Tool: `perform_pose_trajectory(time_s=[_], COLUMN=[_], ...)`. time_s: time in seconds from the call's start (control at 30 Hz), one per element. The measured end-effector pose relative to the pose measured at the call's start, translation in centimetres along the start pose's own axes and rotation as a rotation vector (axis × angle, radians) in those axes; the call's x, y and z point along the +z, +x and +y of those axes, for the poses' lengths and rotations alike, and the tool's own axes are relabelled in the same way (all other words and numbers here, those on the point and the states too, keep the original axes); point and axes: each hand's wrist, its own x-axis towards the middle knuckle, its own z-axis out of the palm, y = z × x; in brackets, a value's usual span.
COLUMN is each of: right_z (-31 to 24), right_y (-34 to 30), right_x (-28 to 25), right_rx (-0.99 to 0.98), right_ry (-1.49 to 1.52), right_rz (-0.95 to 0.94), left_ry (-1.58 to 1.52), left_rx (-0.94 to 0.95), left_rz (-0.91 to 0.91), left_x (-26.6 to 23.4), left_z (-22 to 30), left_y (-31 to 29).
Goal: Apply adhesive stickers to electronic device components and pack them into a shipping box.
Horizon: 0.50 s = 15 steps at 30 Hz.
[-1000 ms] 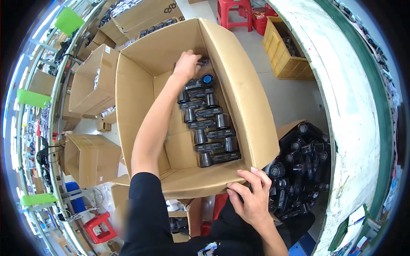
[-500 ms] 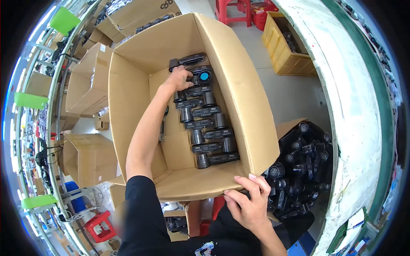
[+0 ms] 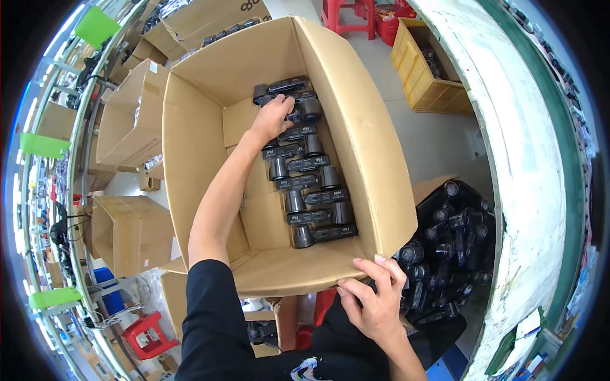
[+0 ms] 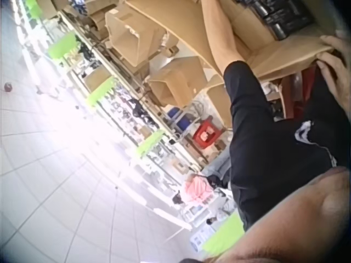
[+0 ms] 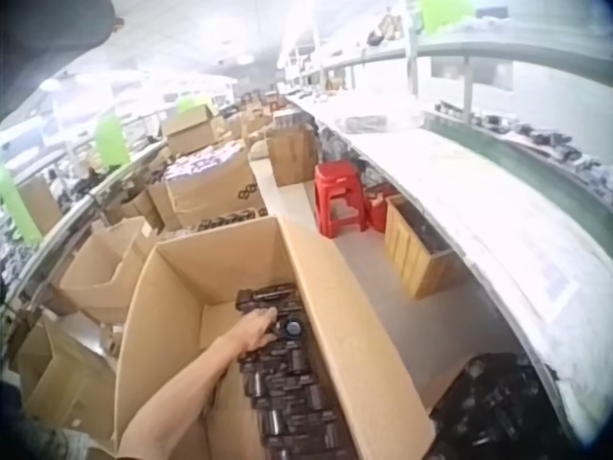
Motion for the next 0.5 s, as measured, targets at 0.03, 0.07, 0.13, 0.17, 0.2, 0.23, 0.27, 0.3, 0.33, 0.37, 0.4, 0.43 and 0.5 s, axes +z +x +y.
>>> perform_pose_trajectory(time_s=[0.03, 0.07, 0.13, 0.17, 0.2, 0.23, 0.27, 0.3, 0.33, 0.37, 0.4, 0.43, 0.5], right_z=[0.0, 0.1, 0.0, 0.0, 0.1, 0.2, 0.2, 0.1, 0.0, 0.0, 0.0, 0.0, 0.2], right_y=[0.0, 0.0, 0.0, 0.1, 0.1, 0.1, 0.1, 0.1, 0.1, 0.0, -0.1, -0.1, -0.2], right_x=[0.1, 0.1, 0.1, 0.1, 0.1, 0.1, 0.0, 0.0, 0.0, -0.1, 0.0, 0.0, -0.2], right_rx=[0.0, 0.0, -0.004, -0.007, -0.007, -0.003, 0.001, -0.004, -0.001, 0.004, 0.01, 0.007, 0.011], right_ry=[0.009, 0.018, 0.015, 0.011, 0.01, 0.007, 0.003, 0.007, 0.002, -0.003, 0.0, 0.0, -0.014], right_rz=[0.001, 0.003, 0.0, -0.002, -0.003, -0.004, -0.005, -0.003, -0.009, -0.014, -0.017, -0.016, -0.015], left_ry=[-0.017, -0.017, -0.12, -0.219, -0.278, -0.338, -0.294, -0.268, -0.175, -0.08, -0.156, -0.326, -0.674], left_rx=[0.019, 0.017, 0.139, 0.203, 0.105, 0.006, -0.053, -0.183, -0.382, -0.581, -0.901, -1.037, -1.197], left_rz=[0.045, 0.048, 0.013, 0.032, 0.058, 0.084, 0.25, 0.438, 0.513, 0.585, 0.361, 0.287, 0.165], left_x=[0.2, 0.2, 0.1, 0.4, -0.5, -1.3, -1.0, -0.6, -0.1, 0.2, 0.1, 0.4, 2.3], left_z=[0.0, 0.0, -0.4, -1.4, -1.1, -0.7, -1.5, -3.0, -4.2, -5.4, -7.2, -8.9, -9.8], left_y=[-0.1, -0.2, -0.5, -0.1, 0.1, 0.4, 0.8, 0.9, 1.1, 1.5, 2.5, 2.7, 3.4])
